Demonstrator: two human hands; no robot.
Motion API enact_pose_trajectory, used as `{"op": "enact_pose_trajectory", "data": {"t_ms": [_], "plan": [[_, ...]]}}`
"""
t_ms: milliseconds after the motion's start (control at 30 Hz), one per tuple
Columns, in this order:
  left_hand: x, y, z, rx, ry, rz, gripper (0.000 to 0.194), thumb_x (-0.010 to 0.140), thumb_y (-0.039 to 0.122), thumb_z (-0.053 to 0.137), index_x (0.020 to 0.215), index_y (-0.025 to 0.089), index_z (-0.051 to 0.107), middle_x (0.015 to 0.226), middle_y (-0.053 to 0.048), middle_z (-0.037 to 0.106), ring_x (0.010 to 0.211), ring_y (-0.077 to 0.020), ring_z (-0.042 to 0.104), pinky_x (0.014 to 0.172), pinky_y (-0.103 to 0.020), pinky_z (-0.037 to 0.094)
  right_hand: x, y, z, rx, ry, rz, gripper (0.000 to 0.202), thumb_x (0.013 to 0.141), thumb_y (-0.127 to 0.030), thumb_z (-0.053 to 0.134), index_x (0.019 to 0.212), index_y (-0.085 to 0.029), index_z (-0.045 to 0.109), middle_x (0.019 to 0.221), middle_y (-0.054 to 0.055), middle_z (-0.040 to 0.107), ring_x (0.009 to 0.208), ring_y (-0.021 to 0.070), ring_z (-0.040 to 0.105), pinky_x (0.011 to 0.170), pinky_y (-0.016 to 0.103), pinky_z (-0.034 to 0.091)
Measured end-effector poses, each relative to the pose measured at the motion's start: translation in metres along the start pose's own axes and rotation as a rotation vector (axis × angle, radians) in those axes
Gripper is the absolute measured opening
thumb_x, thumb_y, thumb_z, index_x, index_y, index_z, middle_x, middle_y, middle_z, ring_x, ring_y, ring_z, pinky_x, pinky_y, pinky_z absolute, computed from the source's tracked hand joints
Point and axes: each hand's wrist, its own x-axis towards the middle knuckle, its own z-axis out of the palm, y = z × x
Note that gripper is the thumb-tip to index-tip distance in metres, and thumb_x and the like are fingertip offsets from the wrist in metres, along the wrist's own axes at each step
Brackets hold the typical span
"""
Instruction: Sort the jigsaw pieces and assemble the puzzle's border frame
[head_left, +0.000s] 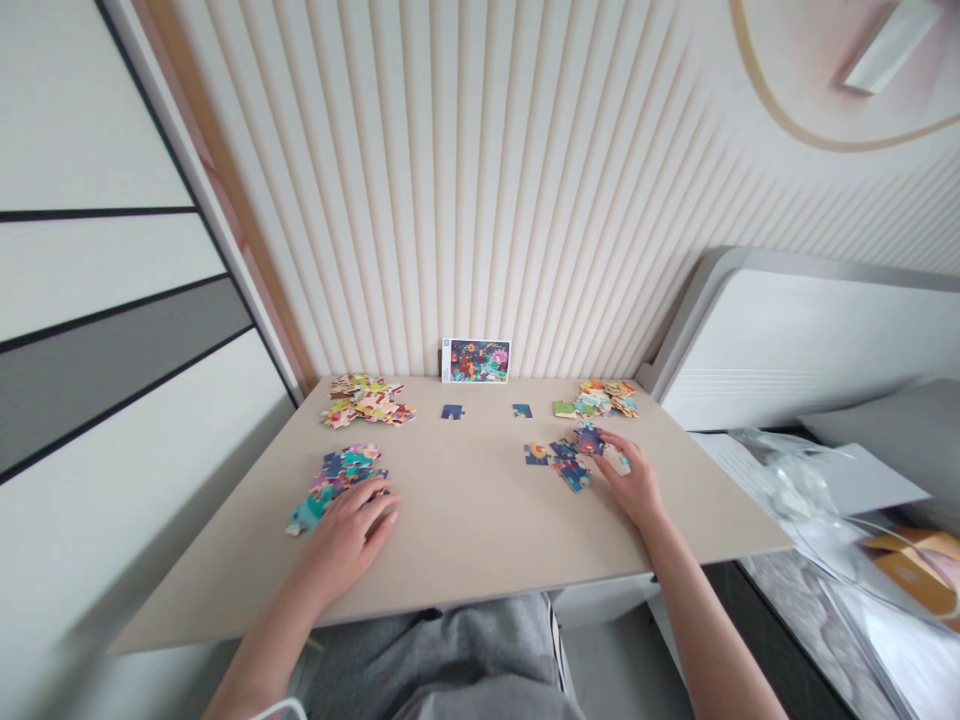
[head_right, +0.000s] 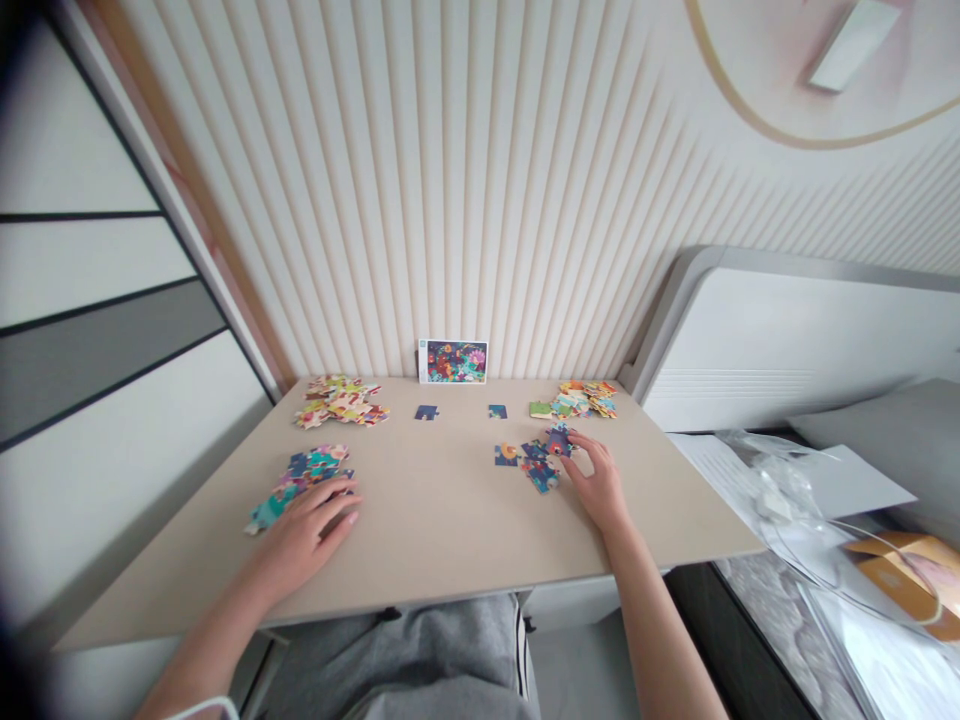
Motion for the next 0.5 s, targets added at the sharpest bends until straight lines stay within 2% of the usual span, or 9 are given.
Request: {"op": "enact_pose_trajectory", "data": {"t_ms": [500], "plan": [[0.0003, 0.0004, -0.0002, 0.003, -0.023, -0.007, 0.026, 0.102, 0.038, 0.052, 0.117, 0.028, 0.071, 0.135, -0.007, 0.064, 0.131, -0.0289, 0.059, 0.113, -0.048, 0.049, 0.0004, -0.0013, -0.0004, 0.002, -0.02, -0.004, 0.034, 0.093, -0.051, 0.066, 0.117, -0.027, 0.072, 0.13, 0.011, 0.072, 0.124, 0.0319, 0.063, 0.11, 0.054, 0.046]]}}
